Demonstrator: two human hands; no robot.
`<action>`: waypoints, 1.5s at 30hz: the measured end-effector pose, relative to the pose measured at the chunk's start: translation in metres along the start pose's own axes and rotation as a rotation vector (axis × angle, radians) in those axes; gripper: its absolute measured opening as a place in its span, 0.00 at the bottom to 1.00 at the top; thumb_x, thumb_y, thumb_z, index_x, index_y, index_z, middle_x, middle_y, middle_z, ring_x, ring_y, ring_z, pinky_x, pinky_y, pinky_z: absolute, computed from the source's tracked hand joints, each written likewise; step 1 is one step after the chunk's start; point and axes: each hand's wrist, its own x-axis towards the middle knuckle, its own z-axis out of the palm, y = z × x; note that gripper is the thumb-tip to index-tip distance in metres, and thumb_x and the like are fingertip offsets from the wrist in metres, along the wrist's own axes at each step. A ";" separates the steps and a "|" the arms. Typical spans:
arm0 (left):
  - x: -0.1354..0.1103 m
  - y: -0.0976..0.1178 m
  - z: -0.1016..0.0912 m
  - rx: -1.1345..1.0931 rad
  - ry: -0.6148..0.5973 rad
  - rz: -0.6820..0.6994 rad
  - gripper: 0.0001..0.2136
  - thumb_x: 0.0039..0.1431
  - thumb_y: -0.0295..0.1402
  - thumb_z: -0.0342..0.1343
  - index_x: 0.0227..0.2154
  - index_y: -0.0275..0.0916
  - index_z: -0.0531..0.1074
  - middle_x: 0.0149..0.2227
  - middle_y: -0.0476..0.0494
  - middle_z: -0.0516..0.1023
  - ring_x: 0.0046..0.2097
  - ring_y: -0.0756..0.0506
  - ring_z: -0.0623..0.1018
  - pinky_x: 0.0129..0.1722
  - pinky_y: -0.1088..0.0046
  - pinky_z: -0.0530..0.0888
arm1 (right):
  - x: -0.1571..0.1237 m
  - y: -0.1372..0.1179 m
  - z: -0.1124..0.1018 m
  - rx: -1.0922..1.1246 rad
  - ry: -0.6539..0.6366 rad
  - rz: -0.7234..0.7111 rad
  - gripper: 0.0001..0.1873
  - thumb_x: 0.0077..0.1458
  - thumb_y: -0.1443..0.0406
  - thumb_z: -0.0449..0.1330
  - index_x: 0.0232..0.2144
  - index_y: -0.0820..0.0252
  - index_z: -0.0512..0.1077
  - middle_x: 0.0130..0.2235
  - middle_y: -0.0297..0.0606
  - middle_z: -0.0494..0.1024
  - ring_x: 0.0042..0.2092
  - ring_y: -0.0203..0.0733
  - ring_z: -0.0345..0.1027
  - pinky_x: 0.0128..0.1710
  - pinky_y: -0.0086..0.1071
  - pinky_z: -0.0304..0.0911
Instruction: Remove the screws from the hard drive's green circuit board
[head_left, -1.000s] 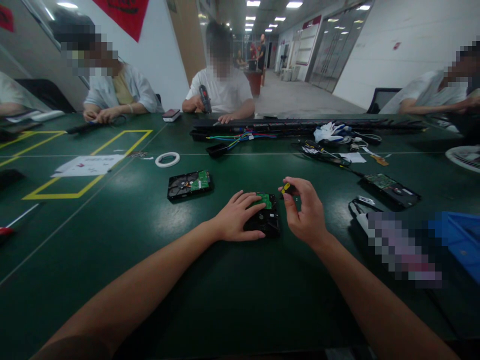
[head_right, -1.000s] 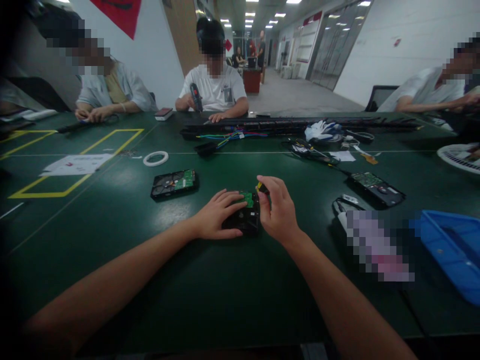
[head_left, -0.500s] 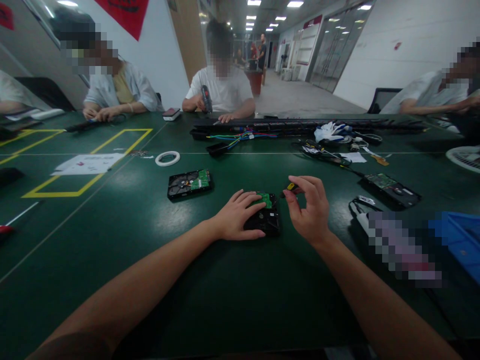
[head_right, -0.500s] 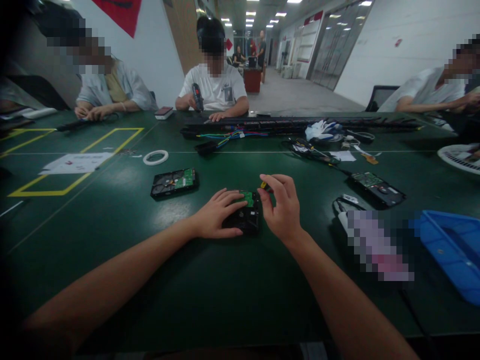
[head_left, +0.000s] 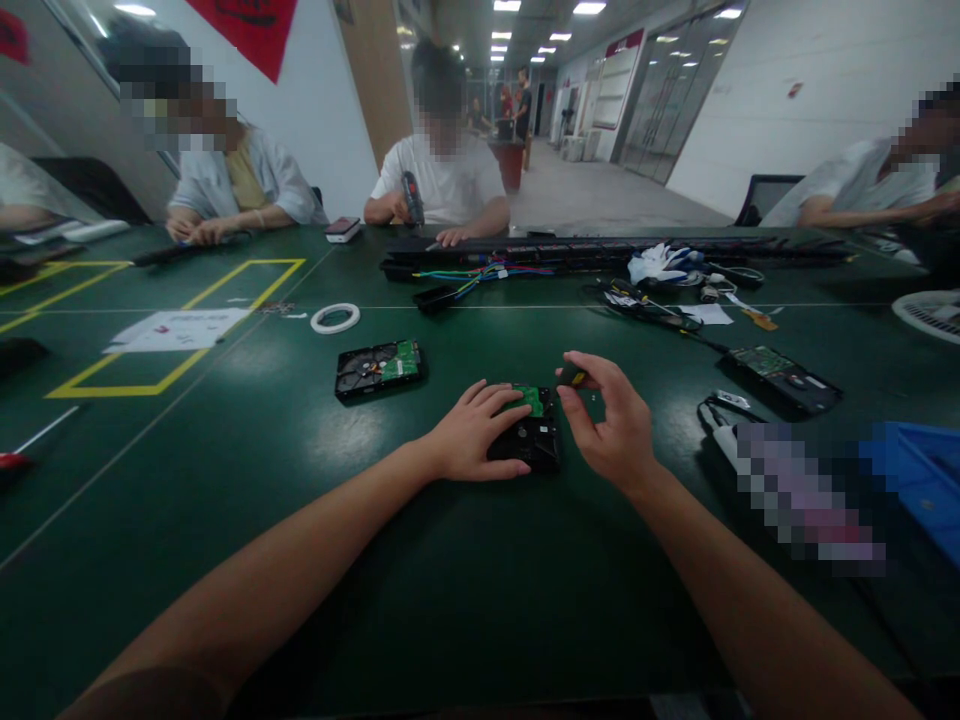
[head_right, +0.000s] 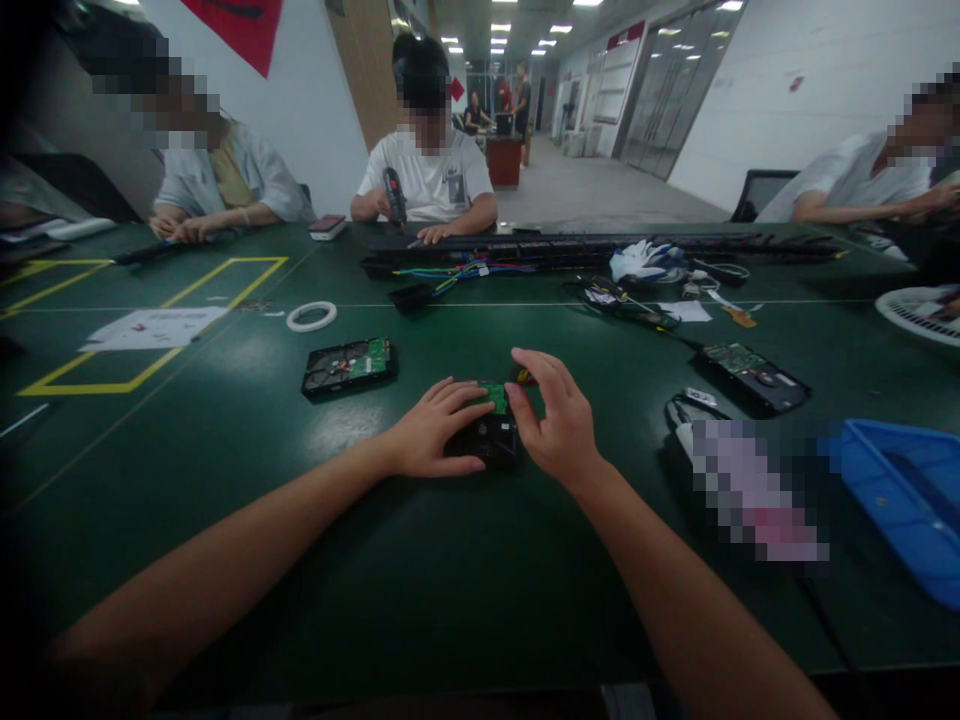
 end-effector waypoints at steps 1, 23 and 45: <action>0.000 0.000 0.000 0.001 -0.001 -0.001 0.43 0.68 0.65 0.61 0.75 0.42 0.66 0.75 0.28 0.67 0.77 0.24 0.64 0.78 0.31 0.53 | 0.000 0.001 0.000 0.000 0.001 -0.005 0.30 0.71 0.67 0.65 0.70 0.42 0.68 0.60 0.42 0.80 0.53 0.50 0.81 0.53 0.48 0.81; 0.001 0.000 0.000 0.010 -0.004 0.003 0.42 0.68 0.64 0.61 0.74 0.41 0.67 0.75 0.27 0.67 0.77 0.24 0.64 0.78 0.30 0.54 | -0.005 0.000 0.006 0.167 -0.014 0.105 0.29 0.74 0.68 0.58 0.72 0.44 0.61 0.66 0.45 0.78 0.52 0.48 0.85 0.58 0.51 0.81; 0.001 0.002 -0.001 -0.008 0.011 0.003 0.42 0.68 0.64 0.62 0.74 0.41 0.67 0.74 0.27 0.67 0.77 0.24 0.65 0.78 0.30 0.53 | -0.001 0.000 0.002 0.048 -0.039 0.037 0.29 0.74 0.67 0.60 0.72 0.40 0.66 0.62 0.43 0.78 0.55 0.51 0.80 0.55 0.53 0.81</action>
